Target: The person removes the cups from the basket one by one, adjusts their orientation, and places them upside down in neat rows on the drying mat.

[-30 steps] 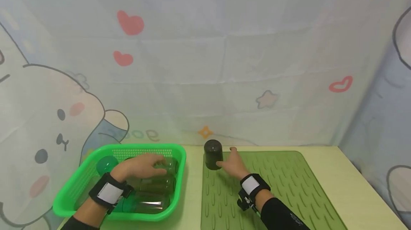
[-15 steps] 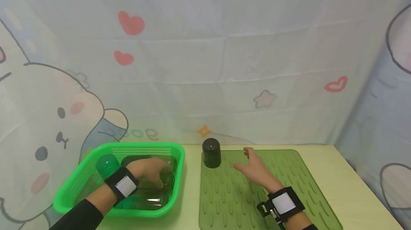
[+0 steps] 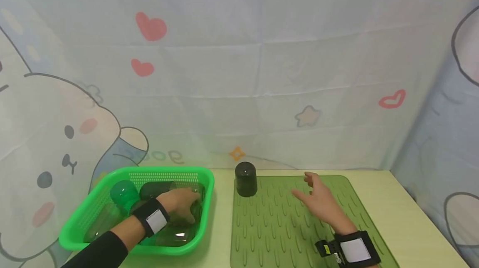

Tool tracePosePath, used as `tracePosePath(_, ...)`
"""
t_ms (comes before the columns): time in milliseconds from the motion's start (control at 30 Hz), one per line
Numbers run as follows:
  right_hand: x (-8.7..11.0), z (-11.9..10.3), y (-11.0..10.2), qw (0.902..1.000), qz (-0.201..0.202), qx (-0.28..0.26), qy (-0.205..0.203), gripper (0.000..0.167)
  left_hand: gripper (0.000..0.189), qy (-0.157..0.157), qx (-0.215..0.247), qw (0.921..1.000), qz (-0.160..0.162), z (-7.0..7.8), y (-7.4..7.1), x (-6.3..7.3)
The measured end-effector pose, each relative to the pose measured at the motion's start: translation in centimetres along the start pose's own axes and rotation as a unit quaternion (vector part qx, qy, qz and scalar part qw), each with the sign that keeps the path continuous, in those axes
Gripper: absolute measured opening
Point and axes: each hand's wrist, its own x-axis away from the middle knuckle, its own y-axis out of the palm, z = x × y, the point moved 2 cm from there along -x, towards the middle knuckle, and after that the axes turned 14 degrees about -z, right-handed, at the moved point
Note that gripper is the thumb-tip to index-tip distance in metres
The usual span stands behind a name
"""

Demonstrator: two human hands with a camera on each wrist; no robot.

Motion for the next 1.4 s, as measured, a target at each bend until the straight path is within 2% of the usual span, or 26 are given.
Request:
tracePosePath(267, 0.1, 0.6, -0.4, 0.9999, 0.004, 0.013, 0.006, 0.085, 0.041, -0.031, -0.028, 0.9991, -0.013, 0.3, 0.1, -0.9)
tracePosePath(467, 0.2, 0.6, -0.6, 0.9998, 0.0, 0.01, 0.014, 0.087, 0.046, -0.077, -0.112, 0.9906, 0.01, 1.1, 0.6, -1.7)
tracePosePath(567, 0.4, 0.5, -0.6, 0.9998, 0.0, 0.01, 0.018, 0.088, 0.053, -0.094, -0.121, 0.988, 0.02, 1.3, 0.9, -1.4)
tracePosePath(767, 0.6, 0.7, -0.7, 0.9998, 0.009, 0.013, 0.012, 0.085, 0.054, -0.07, -0.102, 0.9922, 0.022, 1.0, 1.3, -1.1)
tracePosePath(867, 0.6, 0.7, -1.0, 0.9997, 0.016, 0.018, -0.003, 0.081, 0.056, -0.048, -0.078, 0.9955, 0.023, 0.8, 0.9, -0.7)
tracePosePath(1000, 0.6, 0.6, -1.7, 0.9993, 0.016, 0.034, 0.002, 0.082, 0.051, -0.018, -0.028, 0.999, 0.029, 0.4, 0.1, -0.1)
tracePosePath(1200, 0.9, 0.8, -2.4, 0.9984, 0.007, 0.052, 0.019, 0.086, 0.048, 0.027, 0.008, 0.9983, 0.05, 0.0, -0.6, 0.7)
tracePosePath(1400, 0.9, 1.3, -2.7, 0.9968, -0.013, 0.074, 0.026, 0.084, 0.052, 0.047, 0.014, 0.997, 0.061, -0.7, -0.9, 1.2)
